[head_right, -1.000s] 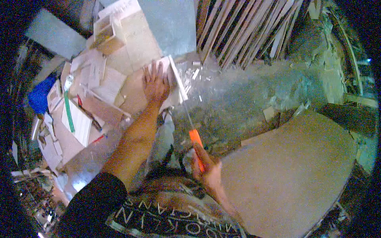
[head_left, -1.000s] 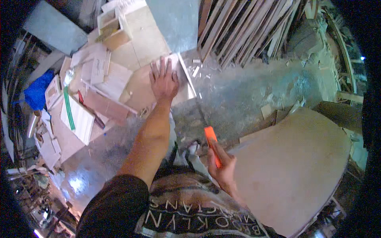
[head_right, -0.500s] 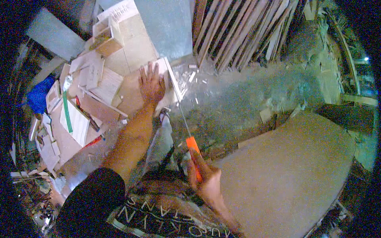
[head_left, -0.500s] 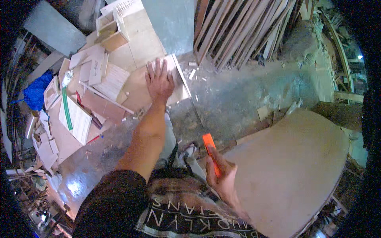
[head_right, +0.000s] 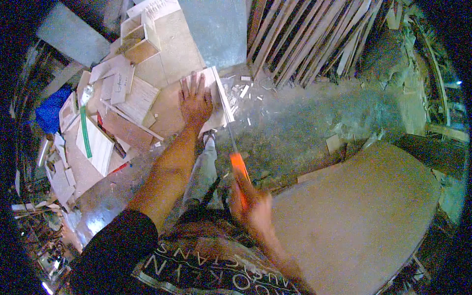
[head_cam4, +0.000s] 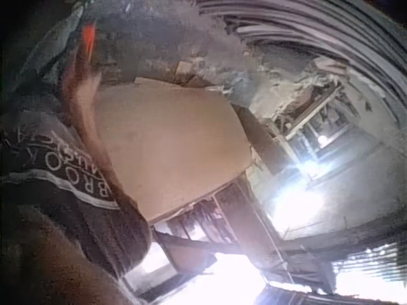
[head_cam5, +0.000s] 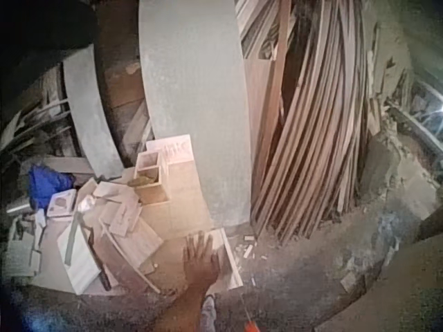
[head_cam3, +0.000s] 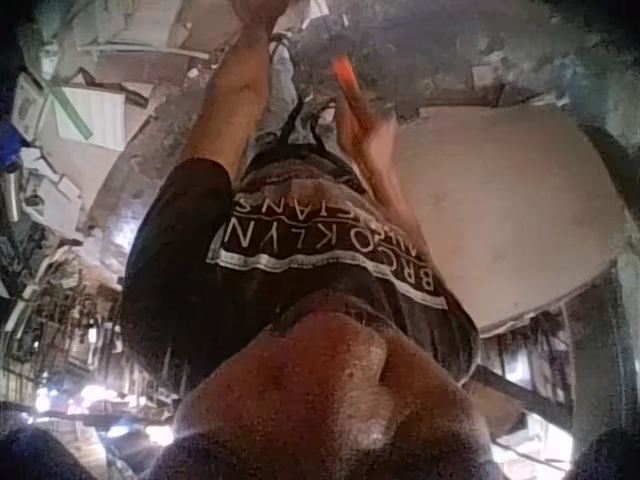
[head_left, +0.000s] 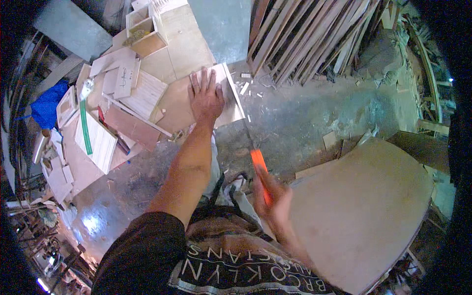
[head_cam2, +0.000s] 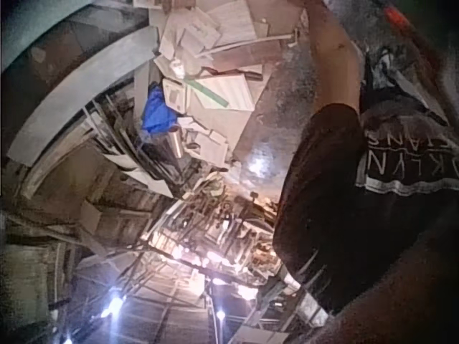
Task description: Sawing a piece of wood with a handsaw and then sanding the edges with sandpaper.
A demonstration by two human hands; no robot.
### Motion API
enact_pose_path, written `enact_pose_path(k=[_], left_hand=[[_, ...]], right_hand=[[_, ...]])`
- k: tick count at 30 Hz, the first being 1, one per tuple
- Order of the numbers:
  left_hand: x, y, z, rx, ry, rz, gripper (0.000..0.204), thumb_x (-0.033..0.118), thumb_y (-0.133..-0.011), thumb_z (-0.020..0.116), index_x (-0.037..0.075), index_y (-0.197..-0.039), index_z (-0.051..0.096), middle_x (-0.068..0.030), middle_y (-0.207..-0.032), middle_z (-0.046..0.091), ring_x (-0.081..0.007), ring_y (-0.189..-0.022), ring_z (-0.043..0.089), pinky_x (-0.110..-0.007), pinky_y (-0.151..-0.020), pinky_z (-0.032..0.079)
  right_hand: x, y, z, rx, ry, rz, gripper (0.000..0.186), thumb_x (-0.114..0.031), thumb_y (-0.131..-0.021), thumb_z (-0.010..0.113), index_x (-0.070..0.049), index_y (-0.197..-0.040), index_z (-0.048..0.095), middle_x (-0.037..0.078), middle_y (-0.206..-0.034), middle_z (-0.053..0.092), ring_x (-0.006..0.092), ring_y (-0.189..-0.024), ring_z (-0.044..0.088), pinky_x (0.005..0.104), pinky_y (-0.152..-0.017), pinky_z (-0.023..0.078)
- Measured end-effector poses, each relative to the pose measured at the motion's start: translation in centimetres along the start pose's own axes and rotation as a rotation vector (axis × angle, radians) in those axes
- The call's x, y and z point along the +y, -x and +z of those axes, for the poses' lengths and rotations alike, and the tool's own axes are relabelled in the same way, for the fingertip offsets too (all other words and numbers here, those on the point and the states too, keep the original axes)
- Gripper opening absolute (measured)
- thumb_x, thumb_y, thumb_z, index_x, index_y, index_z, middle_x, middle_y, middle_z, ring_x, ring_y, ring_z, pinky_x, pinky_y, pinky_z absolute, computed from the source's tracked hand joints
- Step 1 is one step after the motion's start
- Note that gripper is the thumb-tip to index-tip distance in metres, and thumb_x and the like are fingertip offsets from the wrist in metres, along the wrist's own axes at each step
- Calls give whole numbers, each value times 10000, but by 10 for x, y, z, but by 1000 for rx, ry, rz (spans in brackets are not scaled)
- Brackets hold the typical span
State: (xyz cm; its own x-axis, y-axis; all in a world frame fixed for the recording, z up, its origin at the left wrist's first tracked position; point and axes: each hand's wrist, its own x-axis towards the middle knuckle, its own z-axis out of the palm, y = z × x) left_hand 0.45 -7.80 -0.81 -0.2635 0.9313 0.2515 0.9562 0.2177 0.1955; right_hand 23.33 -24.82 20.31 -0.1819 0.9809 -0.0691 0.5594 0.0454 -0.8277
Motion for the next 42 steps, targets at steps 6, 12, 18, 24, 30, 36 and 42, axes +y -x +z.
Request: enact_pose_path(k=[6, 12, 18, 24, 30, 36, 42], left_hand=[[39, -4, 8, -24, 39, 29, 541, 366, -973, 423, 199, -1488, 430, -46, -1604, 292, -363, -1477, 225, -532, -1163, 211], [-2, -4, 1, 93, 58, 34, 513, 373, -976, 417, 193, -1450, 490, -60, -1563, 377, -384, -1461, 259, -551, -1150, 231], [38, -13, 14, -1, 26, 49, 537, 374, -978, 431, 196, -1485, 436, -54, -1593, 317, -377, -1477, 216, -545, -1164, 204], [-4, 9, 1, 11, 3, 31, 544, 373, -978, 436, 198, -1492, 419, -58, -1598, 302, -382, -1478, 204, -559, -1163, 202], [44, 7, 12, -12, 36, 94, 545, 376, -979, 434, 199, -1494, 418, -57, -1594, 311, -380, -1474, 217, -563, -1157, 220], [-12, 2, 4, -2, 34, 39, 547, 369, -994, 412, 194, -1512, 391, -78, -1624, 239, -430, -1472, 200, -590, -1150, 213], [22, -4, 4, -26, 82, 51, 545, 346, -980, 445, 193, -1502, 407, -87, -1611, 270, -437, -1463, 224, -598, -1141, 233]], right_hand=[[38, -101, 40, 33, 66, -51, 283, -69, -896, 632, 52, -1150, 666, 282, -817, 662, 252, -735, 735, 333, -609, 535], [-13, 5, -11, 21, -47, 83, 288, -89, -904, 634, 39, -1161, 667, 264, -882, 686, 280, -765, 741, 320, -659, 548], [55, -93, 48, 40, 155, -52, 293, -96, -913, 621, -19, -1191, 672, 268, -918, 673, 270, -712, 730, 347, -622, 536], [-9, 10, -14, 37, -41, -30, 334, -82, -889, 633, -35, -1219, 652, 217, -826, 707, 336, -651, 701, 418, -632, 565], [58, -100, 40, 28, 137, 2, 309, -85, -892, 619, -4, -1186, 666, 273, -831, 665, 330, -670, 708, 370, -590, 528], [12, -16, 9, 69, -22, -113, 455, -97, -824, 663, -43, -1273, 614, 201, -726, 671, 350, -578, 667, 437, -556, 542], [51, -79, 40, 11, 113, -96, 351, -68, -872, 641, 12, -1213, 648, 244, -861, 696, 329, -690, 720, 348, -638, 552]])
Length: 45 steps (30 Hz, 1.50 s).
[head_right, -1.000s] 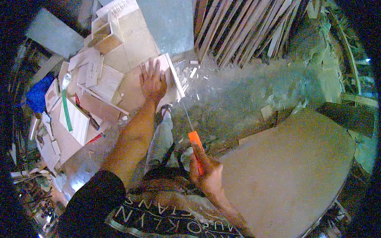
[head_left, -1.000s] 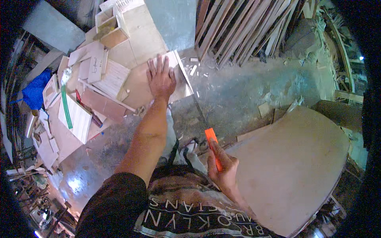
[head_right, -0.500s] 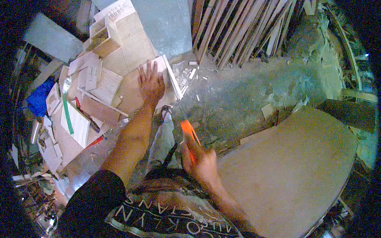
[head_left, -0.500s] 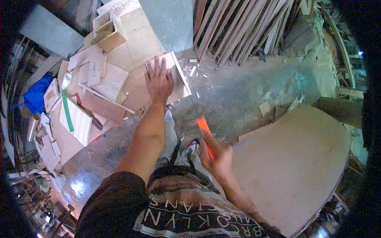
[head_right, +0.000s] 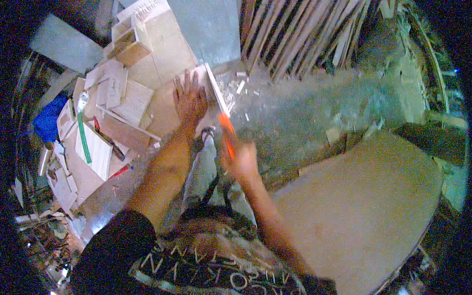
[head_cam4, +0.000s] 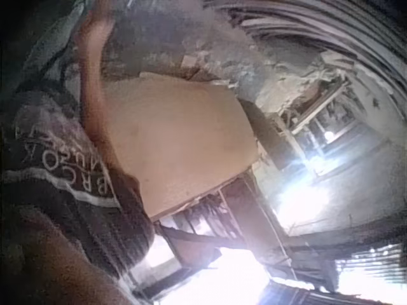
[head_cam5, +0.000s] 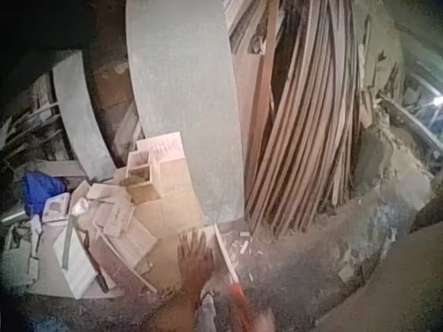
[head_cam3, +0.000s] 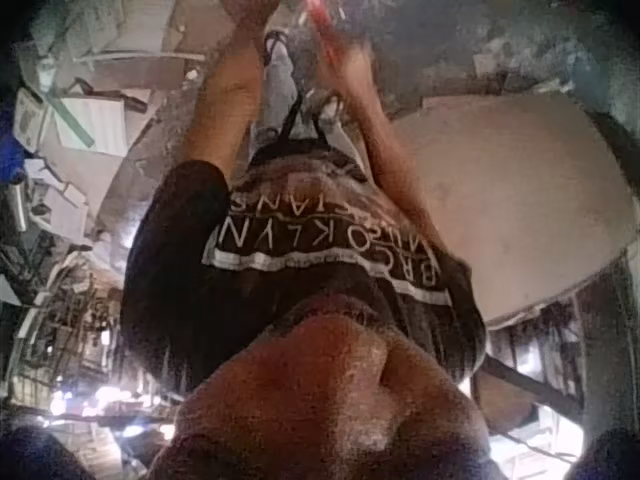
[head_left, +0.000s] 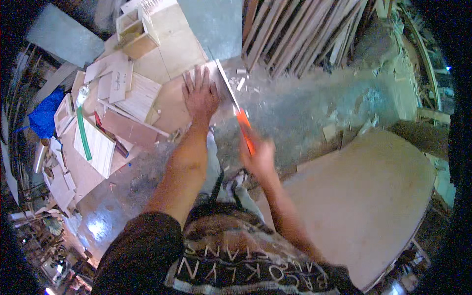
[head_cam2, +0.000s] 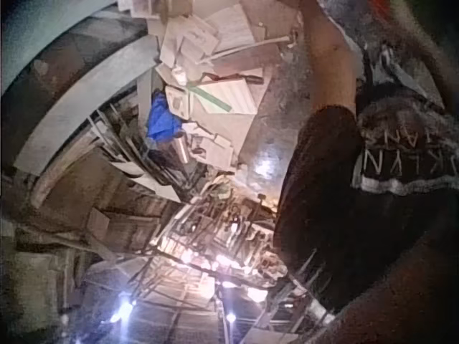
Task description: Sawing a piece of wood with a handsaw and then sanding the edges with sandpaper.
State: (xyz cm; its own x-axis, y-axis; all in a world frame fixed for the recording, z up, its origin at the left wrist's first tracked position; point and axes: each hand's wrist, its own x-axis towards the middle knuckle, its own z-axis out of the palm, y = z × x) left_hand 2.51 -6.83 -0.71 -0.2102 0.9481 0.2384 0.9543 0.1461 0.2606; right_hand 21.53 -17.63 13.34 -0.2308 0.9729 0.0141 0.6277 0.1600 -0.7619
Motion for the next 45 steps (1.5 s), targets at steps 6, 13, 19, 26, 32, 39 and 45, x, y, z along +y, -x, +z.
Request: enact_pose_path(k=[6, 13, 19, 26, 32, 39, 45], left_hand=[[-29, 6, 2, -11, -61, -68, 554, 366, -965, 438, 204, -1495, 417, -54, -1610, 276, -376, -1481, 201, -569, -1169, 193], [-10, -4, -1, 33, -33, -9, 534, 352, -986, 438, 198, -1496, 419, -71, -1612, 272, -425, -1462, 235, -607, -1126, 255], [-35, 10, -1, 11, -76, -26, 537, 353, -984, 432, 183, -1493, 422, -83, -1608, 281, -433, -1458, 239, -611, -1131, 245], [-10, 3, 0, 30, -53, -10, 518, 353, -985, 414, 204, -1480, 444, -56, -1601, 301, -378, -1470, 237, -572, -1158, 217], [-31, 4, 8, 38, -121, -29, 534, 367, -983, 426, 213, -1494, 423, -45, -1604, 296, -377, -1471, 237, -569, -1155, 221], [-10, -8, -1, 9, -18, 7, 550, 365, -991, 413, 167, -1504, 402, -94, -1609, 272, -458, -1459, 212, -621, -1142, 206], [-29, 11, 7, 15, -31, -13, 556, 385, -983, 434, 182, -1501, 409, -85, -1609, 276, -454, -1455, 228, -624, -1138, 214]], right_hand=[[-29, 32, -22, 23, -63, -21, 330, -93, -894, 632, -6, -1211, 656, 233, -903, 705, 330, -768, 718, 371, -693, 565], [-5, 7, -17, 5, 29, 6, 402, -100, -860, 644, -65, -1260, 640, 194, -716, 670, 296, -546, 656, 412, -551, 542], [-29, 17, -2, 26, -116, 17, 342, -90, -892, 623, 0, -1220, 650, 234, -722, 640, 290, -600, 692, 367, -563, 512], [-24, 6, -18, -50, 18, 77, 334, -101, -893, 637, -11, -1214, 659, 217, -754, 675, 239, -598, 692, 354, -577, 529], [-25, 21, -23, 7, -99, 34, 319, -57, -881, 638, -2, -1194, 669, 215, -772, 690, 239, -616, 703, 317, -612, 537], [-5, 13, -8, -29, 60, 52, 304, -92, -901, 615, -23, -1191, 673, 230, -774, 672, 295, -632, 709, 351, -579, 534], [-35, 18, -23, 2, -122, 62, 299, -63, -900, 614, -1, -1189, 664, 232, -790, 681, 267, -649, 717, 337, -586, 536]])
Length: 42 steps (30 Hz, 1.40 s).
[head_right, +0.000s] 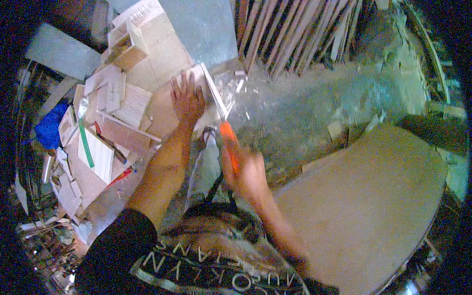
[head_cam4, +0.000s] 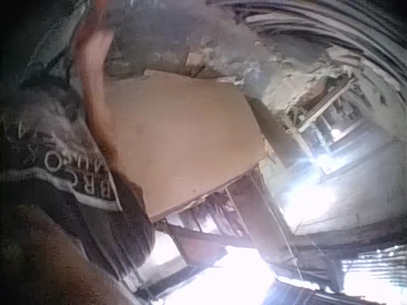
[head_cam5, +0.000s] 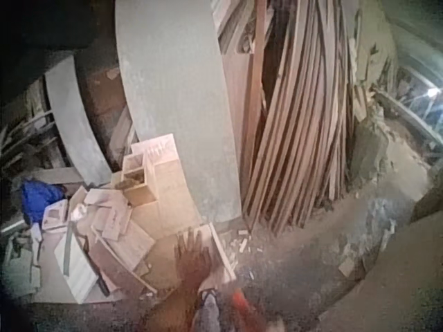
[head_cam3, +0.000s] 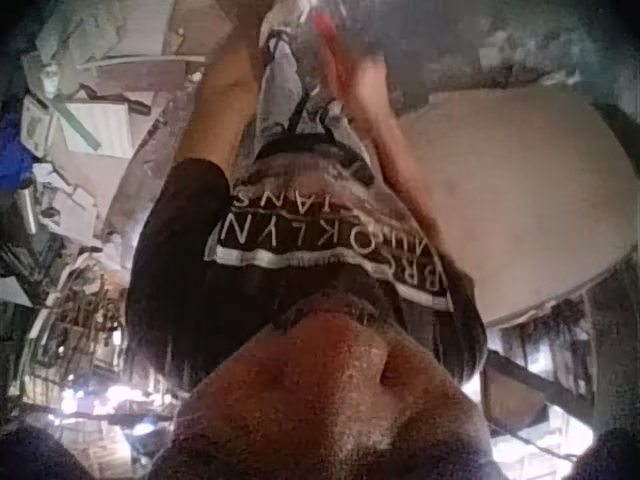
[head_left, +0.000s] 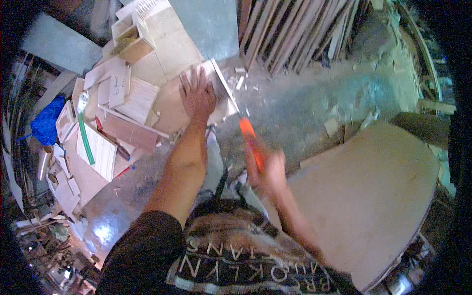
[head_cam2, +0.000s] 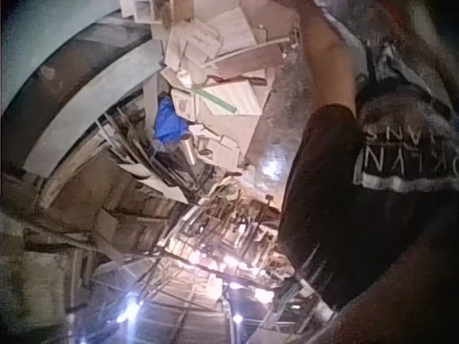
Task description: Sawing a piece of wood with a handsaw and then sanding the edges with sandpaper.
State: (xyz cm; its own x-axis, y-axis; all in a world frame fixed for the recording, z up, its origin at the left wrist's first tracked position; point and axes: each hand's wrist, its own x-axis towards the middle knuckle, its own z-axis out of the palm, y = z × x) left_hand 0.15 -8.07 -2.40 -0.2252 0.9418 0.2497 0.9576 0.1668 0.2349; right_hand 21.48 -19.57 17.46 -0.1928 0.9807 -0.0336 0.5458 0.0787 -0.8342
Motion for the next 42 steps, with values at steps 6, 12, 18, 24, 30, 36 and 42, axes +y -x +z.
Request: enact_pose_path(k=[6, 12, 18, 24, 30, 36, 42], left_hand=[[7, -10, -11, 1, -4, -13, 565, 374, -976, 455, 186, -1505, 401, -76, -1612, 272, -448, -1453, 239, -620, -1138, 219], [20, -8, 5, 15, -25, -7, 545, 377, -975, 421, 222, -1498, 414, -35, -1609, 281, -376, -1485, 192, -571, -1170, 185], [7, -10, -7, 63, -26, 5, 545, 357, -964, 457, 199, -1486, 433, -55, -1601, 299, -410, -1463, 234, -573, -1159, 215], [29, -11, 1, 7, -26, -14, 547, 365, -980, 424, 226, -1509, 395, -32, -1624, 245, -354, -1495, 174, -548, -1180, 176], [-1, -7, -11, 10, -81, -5, 605, 367, -954, 476, 179, -1520, 370, -78, -1621, 249, -449, -1461, 219, -621, -1113, 263], [46, -10, 6, -43, -41, -6, 552, 361, -968, 443, 216, -1500, 409, -37, -1619, 255, -372, -1480, 206, -564, -1166, 202], [2, -5, -18, 4, -87, -46, 544, 359, -965, 446, 214, -1490, 429, -40, -1615, 267, -372, -1478, 211, -561, -1166, 202]], right_hand=[[-8, 40, -17, 28, -17, 32, 288, -35, -886, 627, 30, -1164, 670, 237, -845, 695, 223, -653, 714, 314, -605, 540], [17, -14, 8, 34, 47, -22, 294, -73, -897, 628, 29, -1169, 668, 253, -808, 684, 230, -656, 716, 325, -612, 540], [-28, 30, -32, 7, -32, 103, 295, -48, -887, 641, 49, -1163, 672, 256, -842, 695, 178, -745, 718, 315, -696, 541], [11, -27, 5, -29, 154, 25, 294, -121, -911, 620, 7, -1170, 673, 282, -949, 672, 262, -810, 731, 356, -731, 548], [-44, 36, -41, 19, 27, -55, 313, -50, -878, 600, -10, -1181, 669, 238, -835, 703, 424, -710, 687, 501, -702, 550], [35, -55, 12, 32, 92, -17, 270, -89, -906, 617, 25, -1142, 682, 270, -923, 689, 268, -762, 740, 347, -638, 542], [-53, 40, -44, -24, 71, -48, 311, -80, -885, 650, 59, -1163, 662, 273, -950, 703, 266, -776, 737, 341, -699, 557]])
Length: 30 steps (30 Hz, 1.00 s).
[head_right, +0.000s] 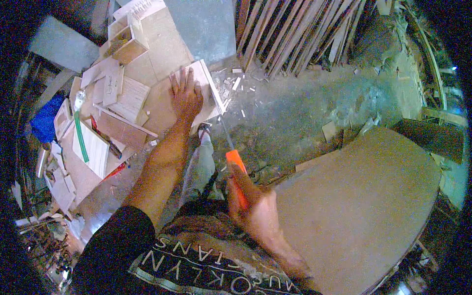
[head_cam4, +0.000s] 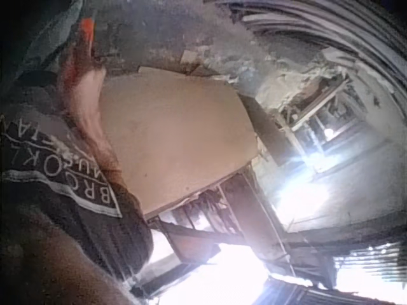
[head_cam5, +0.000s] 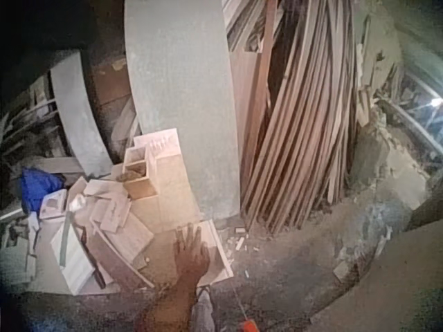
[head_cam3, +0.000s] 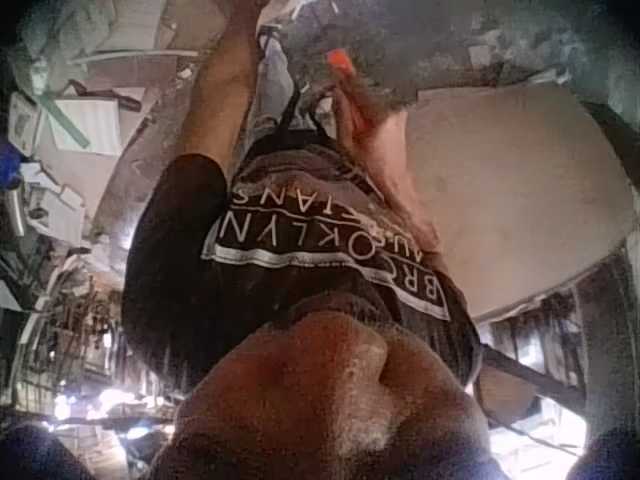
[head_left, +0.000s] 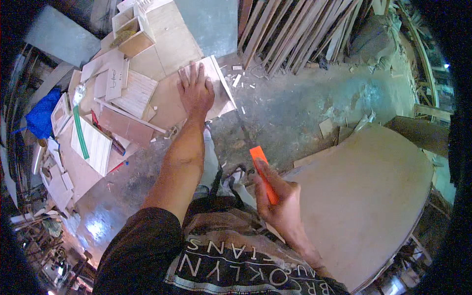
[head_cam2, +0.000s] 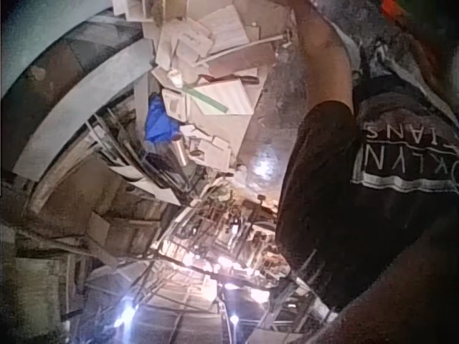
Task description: Sawing a piece of wood with a handsaw and then sanding the edges with sandpaper.
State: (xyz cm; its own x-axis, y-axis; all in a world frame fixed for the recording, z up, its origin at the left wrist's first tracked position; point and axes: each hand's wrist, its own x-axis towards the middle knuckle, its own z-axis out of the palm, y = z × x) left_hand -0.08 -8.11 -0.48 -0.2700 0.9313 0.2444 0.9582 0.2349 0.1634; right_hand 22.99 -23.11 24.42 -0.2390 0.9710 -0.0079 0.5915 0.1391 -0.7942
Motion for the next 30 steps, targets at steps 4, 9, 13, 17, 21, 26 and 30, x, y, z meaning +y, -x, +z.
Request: enact_pose_path(k=[4, 9, 13, 17, 21, 26, 30], left_hand=[[31, 1, 10, -23, 74, 34, 541, 362, -966, 447, 209, -1485, 437, -43, -1609, 282, -373, -1476, 217, -562, -1164, 203], [4, 1, 13, 43, 22, 17, 533, 355, -965, 452, 202, -1476, 450, -44, -1600, 302, -374, -1472, 228, -563, -1163, 206], [5, -1, 5, 44, 71, 14, 531, 356, -972, 448, 211, -1482, 441, -40, -1606, 290, -369, -1478, 214, -567, -1162, 209], [44, -7, 14, 13, 137, 38, 530, 346, -972, 435, 208, -1483, 439, -41, -1611, 277, -378, -1483, 197, -579, -1160, 212], [16, -11, 19, -22, 67, 8, 540, 344, -965, 434, 212, -1489, 429, -41, -1619, 255, -378, -1490, 176, -580, -1165, 200], [7, -1, 4, -27, 86, 12, 549, 346, -962, 477, 185, -1486, 434, -81, -1598, 304, -418, -1464, 235, -614, -1136, 235], [38, 7, 19, 40, 132, 99, 548, 345, -963, 470, 180, -1484, 437, -83, -1597, 305, -425, -1466, 228, -619, -1137, 233]], right_hand=[[71, -54, 48, -106, 80, 199, 301, -81, -891, 635, -12, -1181, 678, 277, -939, 684, 278, -802, 737, 365, -681, 551], [67, -30, 41, -107, -17, 122, 329, -65, -886, 630, -8, -1209, 662, 266, -1023, 692, 311, -899, 730, 373, -769, 556], [22, 13, 4, -24, 73, -29, 320, -88, -894, 640, 0, -1200, 670, 213, -954, 729, 304, -750, 739, 346, -653, 555], [92, -89, 53, 77, -23, -31, 318, -164, -901, 620, -42, -1193, 650, 228, -670, 627, 357, -557, 652, 444, -530, 534], [81, -57, 63, 11, 33, -28, 314, -127, -888, 640, -38, -1189, 659, 213, -716, 657, 358, -549, 646, 428, -536, 539], [23, 4, 6, 15, -68, 76, 325, -63, -880, 647, -23, -1202, 664, 209, -743, 667, 290, -567, 671, 371, -536, 523], [89, -69, 54, -5, 66, -40, 271, -94, -897, 639, -11, -1150, 689, 222, -728, 648, 274, -570, 678, 328, -542, 505]])
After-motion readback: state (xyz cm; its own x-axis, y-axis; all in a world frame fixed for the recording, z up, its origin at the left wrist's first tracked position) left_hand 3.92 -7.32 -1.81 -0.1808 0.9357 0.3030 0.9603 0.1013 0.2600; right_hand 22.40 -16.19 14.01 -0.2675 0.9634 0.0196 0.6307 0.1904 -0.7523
